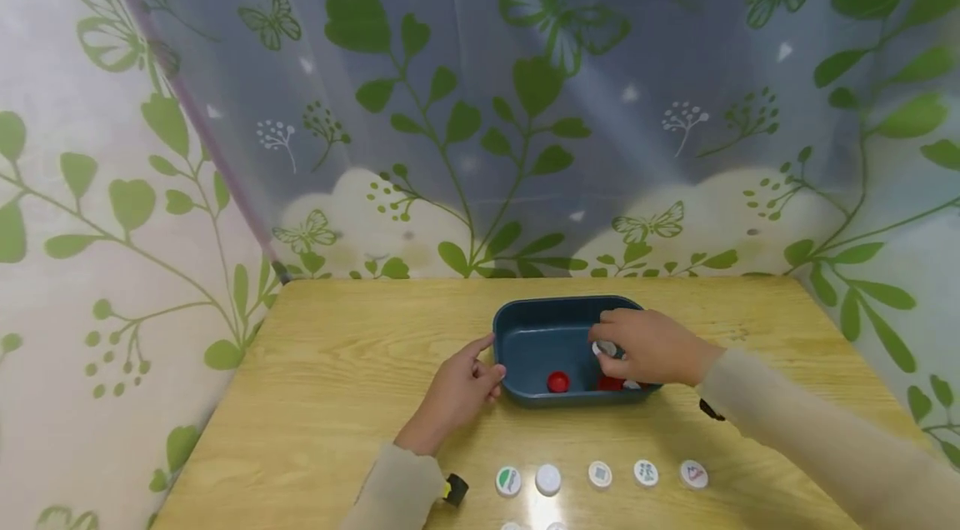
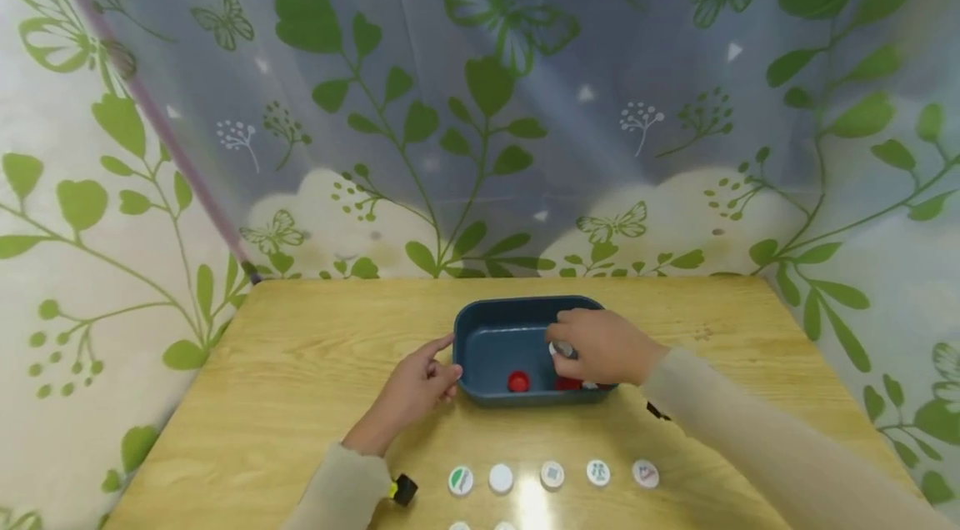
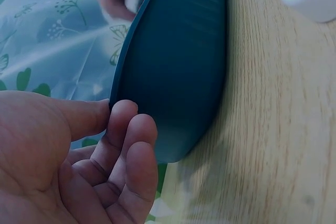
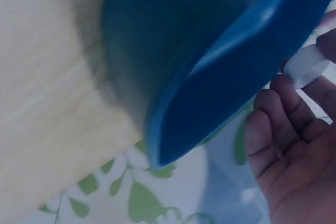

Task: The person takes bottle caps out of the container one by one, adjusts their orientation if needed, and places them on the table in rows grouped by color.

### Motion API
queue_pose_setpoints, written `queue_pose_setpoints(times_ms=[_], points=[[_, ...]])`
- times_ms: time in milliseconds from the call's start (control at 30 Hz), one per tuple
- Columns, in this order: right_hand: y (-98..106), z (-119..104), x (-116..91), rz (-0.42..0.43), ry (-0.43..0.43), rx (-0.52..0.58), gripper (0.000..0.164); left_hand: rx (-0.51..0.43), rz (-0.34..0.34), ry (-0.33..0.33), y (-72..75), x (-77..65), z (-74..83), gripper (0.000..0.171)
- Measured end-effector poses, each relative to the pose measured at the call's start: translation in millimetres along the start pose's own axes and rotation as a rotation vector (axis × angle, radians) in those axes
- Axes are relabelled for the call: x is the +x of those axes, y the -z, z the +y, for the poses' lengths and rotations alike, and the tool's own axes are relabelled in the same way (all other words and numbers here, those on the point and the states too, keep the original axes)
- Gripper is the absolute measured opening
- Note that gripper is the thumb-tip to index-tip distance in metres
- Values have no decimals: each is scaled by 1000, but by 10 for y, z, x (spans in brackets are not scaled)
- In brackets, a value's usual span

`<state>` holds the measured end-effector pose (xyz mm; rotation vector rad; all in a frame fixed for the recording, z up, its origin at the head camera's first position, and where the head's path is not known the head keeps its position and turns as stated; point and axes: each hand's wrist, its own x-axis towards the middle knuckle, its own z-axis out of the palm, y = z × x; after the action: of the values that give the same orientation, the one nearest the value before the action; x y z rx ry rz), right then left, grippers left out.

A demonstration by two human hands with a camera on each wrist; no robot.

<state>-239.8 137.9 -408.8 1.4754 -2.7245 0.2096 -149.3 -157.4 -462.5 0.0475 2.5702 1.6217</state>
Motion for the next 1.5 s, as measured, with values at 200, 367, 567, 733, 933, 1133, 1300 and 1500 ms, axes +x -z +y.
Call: queue_pose_setpoints(times_ms=[200, 367, 567, 733, 933, 1133, 1300, 1500], points=[[65, -478, -344, 71, -4, 140, 18, 7, 2, 12, 22, -20, 0, 56], [42, -796, -634, 35, -36, 289, 22, 14, 7, -8, 40, -7, 2, 56], [-117, -1024, -855, 40, 73, 307, 21, 23, 16, -9, 63, 25, 4, 56], [-284, -1066, -972, 19, 131, 338, 18, 34, 15, -4, 58, 40, 11, 56], [-479, -1066, -1008, -43, 93, 371, 21, 15, 20, 0, 40, 33, 12, 55], [-532, -1090, -1023, -103, 43, 390, 22, 9, 14, 1, 18, 28, 19, 55], [-551, -1118, -1038, -179, -10, 440, 25, 8, 9, 12, 7, 8, 15, 55], [-617, -1131, -1082, -197, -8, 422, 34, 0, 2, 20, -23, -19, 4, 56]])
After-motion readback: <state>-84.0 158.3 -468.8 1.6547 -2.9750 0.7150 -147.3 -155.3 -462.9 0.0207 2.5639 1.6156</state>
